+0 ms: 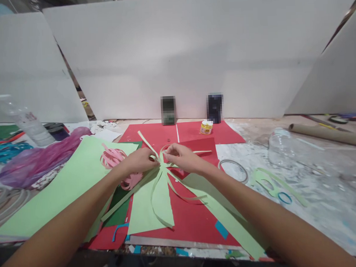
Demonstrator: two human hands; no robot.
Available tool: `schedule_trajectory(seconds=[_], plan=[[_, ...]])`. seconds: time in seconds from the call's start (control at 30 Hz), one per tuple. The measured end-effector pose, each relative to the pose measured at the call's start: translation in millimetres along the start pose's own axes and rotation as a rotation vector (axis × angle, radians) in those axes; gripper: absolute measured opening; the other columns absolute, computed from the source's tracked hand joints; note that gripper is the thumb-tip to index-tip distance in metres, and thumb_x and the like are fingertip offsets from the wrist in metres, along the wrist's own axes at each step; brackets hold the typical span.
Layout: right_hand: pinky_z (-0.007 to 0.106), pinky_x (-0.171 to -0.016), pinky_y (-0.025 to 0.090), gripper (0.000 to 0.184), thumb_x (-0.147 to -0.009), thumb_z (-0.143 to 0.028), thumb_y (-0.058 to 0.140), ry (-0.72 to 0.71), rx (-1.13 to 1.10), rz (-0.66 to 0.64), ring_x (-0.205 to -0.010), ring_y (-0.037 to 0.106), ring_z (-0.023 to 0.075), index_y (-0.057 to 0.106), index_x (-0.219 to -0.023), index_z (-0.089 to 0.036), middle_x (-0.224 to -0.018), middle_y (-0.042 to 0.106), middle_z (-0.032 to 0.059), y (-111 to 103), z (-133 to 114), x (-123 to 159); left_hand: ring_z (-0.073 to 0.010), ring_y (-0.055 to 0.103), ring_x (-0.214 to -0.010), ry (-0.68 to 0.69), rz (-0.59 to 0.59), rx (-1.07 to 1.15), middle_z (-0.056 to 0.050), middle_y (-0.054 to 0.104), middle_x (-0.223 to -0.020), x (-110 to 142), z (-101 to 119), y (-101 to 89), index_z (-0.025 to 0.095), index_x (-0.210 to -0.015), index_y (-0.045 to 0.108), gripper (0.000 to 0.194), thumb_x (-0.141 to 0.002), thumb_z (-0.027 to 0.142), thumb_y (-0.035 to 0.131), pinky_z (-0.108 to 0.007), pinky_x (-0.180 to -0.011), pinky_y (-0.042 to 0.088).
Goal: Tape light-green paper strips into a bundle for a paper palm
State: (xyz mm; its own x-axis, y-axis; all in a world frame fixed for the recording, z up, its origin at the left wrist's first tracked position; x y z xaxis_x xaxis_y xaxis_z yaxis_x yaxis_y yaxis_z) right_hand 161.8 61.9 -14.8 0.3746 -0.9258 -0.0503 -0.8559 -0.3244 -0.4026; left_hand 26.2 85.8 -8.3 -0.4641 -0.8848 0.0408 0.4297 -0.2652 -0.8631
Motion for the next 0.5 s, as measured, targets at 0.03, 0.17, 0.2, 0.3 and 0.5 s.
schedule_trajectory(seconds=[0.03,0.17,0.2,0.3,0.5], plan=[[0.026,-0.062,0.046,0.029,-0.083,-0.048,0.057,-0.002,0.013,0.027,-0.076,0.057,0.0156,0.051,-0.083,-0.019,-0.084,0.058,0.0032,-2,-3,3,-0.0167,0.052,-0.052,0.019,-0.017,0.029,-0.002,0.058,-0.055,-1,3,0.5,0.019,-0.059,0.06,0.017,-0.067,0.034,0.056,-0.027,-0.051,0.034],[0.028,-0.065,0.046,0.022,-0.083,-0.041,0.057,-0.037,0.066,0.112,-0.079,0.058,0.0169,0.05,-0.079,-0.02,-0.089,0.061,0.0048,-9,-22,20,-0.0149,0.056,-0.06,0.069,-0.011,0.269,-0.002,0.064,-0.071,4,16,-8.4,0.018,-0.073,0.064,0.02,-0.073,0.035,0.054,-0.025,-0.055,0.04],[0.029,-0.068,0.046,0.021,-0.084,-0.039,0.057,-0.055,0.101,0.137,-0.082,0.058,0.0177,0.05,-0.078,-0.02,-0.093,0.062,0.0052,-12,-28,24,-0.0146,0.057,-0.061,0.066,0.005,0.363,-0.002,0.064,-0.072,6,18,-11.6,0.017,-0.074,0.063,0.021,-0.074,0.036,0.055,-0.025,-0.056,0.041],[0.033,-0.077,0.045,0.019,-0.085,-0.037,0.054,-0.117,0.21,0.223,-0.091,0.058,0.0203,0.052,-0.076,-0.02,-0.106,0.061,0.0062,-21,-44,38,-0.0139,0.059,-0.065,0.047,0.035,0.627,-0.001,0.064,-0.072,12,25,-16.0,0.017,-0.076,0.06,0.022,-0.073,0.039,0.062,-0.024,-0.061,0.045],[0.036,-0.085,0.043,0.016,-0.084,-0.034,0.056,-0.134,0.201,0.191,-0.1,0.057,0.0237,0.055,-0.077,-0.02,-0.107,0.06,0.0076,-26,-52,46,-0.0115,0.061,-0.064,0.058,0.028,0.878,0.002,0.062,-0.068,23,43,-9.1,0.018,-0.081,0.055,0.023,-0.071,0.032,0.07,-0.022,-0.06,0.046]])
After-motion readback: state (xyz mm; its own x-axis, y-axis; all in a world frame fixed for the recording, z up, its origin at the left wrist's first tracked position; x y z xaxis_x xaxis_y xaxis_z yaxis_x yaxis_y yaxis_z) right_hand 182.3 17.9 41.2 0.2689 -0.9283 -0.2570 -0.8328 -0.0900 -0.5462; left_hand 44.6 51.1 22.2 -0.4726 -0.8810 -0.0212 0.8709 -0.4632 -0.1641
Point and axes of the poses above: each hand's wrist, its own x-axis away from the middle knuckle, its own y-axis out of the palm, z = x × y, the point moved 8 cm from there along -x, towards the middle knuckle
